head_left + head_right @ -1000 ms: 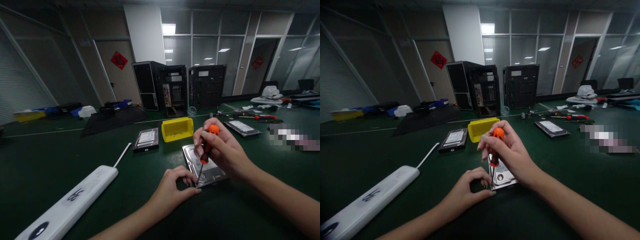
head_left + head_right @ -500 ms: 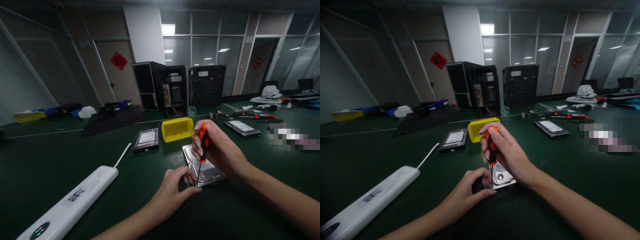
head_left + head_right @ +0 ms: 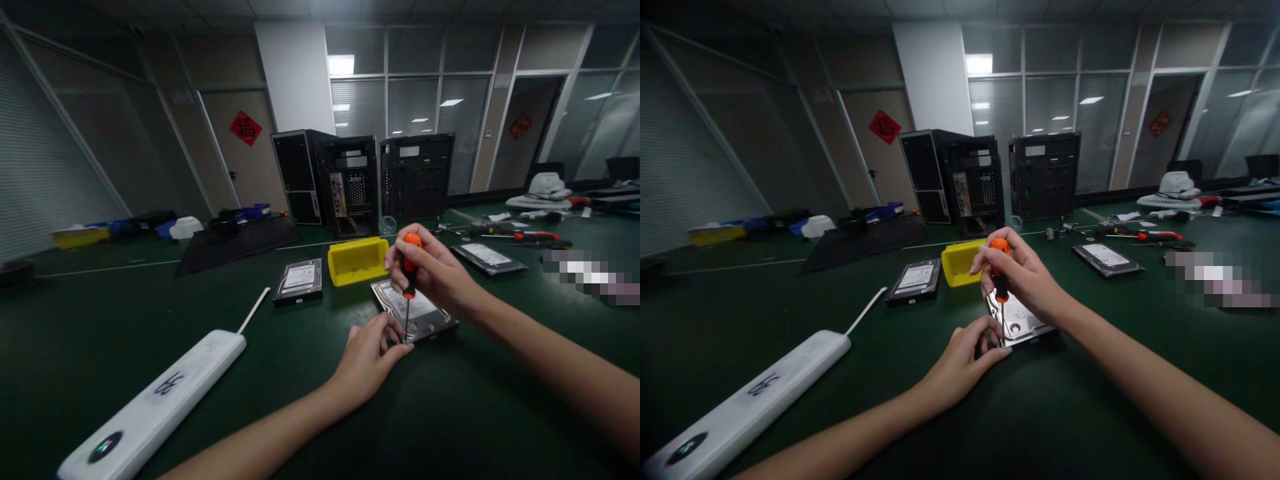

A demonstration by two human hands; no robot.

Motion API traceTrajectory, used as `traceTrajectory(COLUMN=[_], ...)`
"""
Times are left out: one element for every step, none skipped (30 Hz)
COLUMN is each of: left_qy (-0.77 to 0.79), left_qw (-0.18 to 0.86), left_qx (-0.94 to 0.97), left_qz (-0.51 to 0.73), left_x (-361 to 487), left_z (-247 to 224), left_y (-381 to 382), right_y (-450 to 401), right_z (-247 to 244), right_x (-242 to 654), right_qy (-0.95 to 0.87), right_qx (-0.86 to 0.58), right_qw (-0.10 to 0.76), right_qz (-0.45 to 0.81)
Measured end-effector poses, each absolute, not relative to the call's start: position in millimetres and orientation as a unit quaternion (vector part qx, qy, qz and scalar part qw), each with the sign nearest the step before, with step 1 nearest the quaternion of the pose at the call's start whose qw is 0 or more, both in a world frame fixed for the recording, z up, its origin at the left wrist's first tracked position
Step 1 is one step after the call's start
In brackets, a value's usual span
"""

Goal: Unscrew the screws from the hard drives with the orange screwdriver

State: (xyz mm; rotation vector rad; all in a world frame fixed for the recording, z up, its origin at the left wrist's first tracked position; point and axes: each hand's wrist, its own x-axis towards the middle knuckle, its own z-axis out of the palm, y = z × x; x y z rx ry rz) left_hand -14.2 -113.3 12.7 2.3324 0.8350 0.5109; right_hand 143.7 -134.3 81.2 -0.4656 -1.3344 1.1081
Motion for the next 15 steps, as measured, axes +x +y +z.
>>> traceTrajectory(left_qy=[0.315,0.318,0.321,0.323,0.326,0.327,0.329,0.331,0.332,0.331,0.329,0.326,0.323,0.321,0.321], left_qw=[0.300,0.300,0.303,0.307,0.313,0.321,0.329,0.338,0.348,0.358,0.366,0.373,0.378,0.383,0.386], left_qx=[0.878,0.876,0.873,0.869,0.865,0.861,0.856,0.852,0.848,0.844,0.842,0.841,0.840,0.839,0.837], left_qz=[0.197,0.203,0.208,0.213,0.217,0.221,0.224,0.225,0.225,0.223,0.220,0.217,0.216,0.216,0.216], left_x=[-12.0,-10.2,-8.9,-8.2,-7.9,-8.0,-8.5,-9.2,-10.0,-10.8,-11.7,-12.4,-13.0,-13.3,-13.4], left_z=[11.0,9.7,8.9,8.5,8.4,8.7,9.2,9.7,10.2,10.5,10.6,10.4,10.0,9.5,8.9], left_y=[-110.5,-107.9,-105.6,-103.8,-102.6,-102.0,-101.9,-102.1,-102.6,-103.0,-103.2,-103.3,-103.0,-102.4,-101.6], right_y=[-131.4,-128.2,-124.8,-121.1,-117.4,-113.8,-110.5,-107.7,-105.5,-103.8,-102.7,-102.0,-101.5,-101.2,-101.0], right_z=[81.1,80.8,80.0,79.0,77.9,76.9,76.4,76.7,78.4,81.6,86.5,93.0,100.9,109.6,118.6], right_x=[145.8,147.7,149.3,150.8,152.3,153.9,155.8,158.2,161.1,164.7,168.8,173.3,177.8,182.2,186.0], right_qy=[-0.588,-0.594,-0.598,-0.600,-0.600,-0.599,-0.599,-0.600,-0.604,-0.613,-0.627,-0.646,-0.670,-0.697,-0.726], right_qx=[-0.205,-0.207,-0.210,-0.211,-0.213,-0.212,-0.213,-0.217,-0.223,-0.232,-0.244,-0.253,-0.263,-0.277,-0.288], right_qw=[0.623,0.623,0.623,0.624,0.623,0.623,0.623,0.619,0.607,0.585,0.550,0.501,0.453,0.409,0.371], right_qz=[0.474,0.465,0.459,0.455,0.455,0.456,0.455,0.458,0.465,0.478,0.495,0.517,0.526,0.520,0.502])
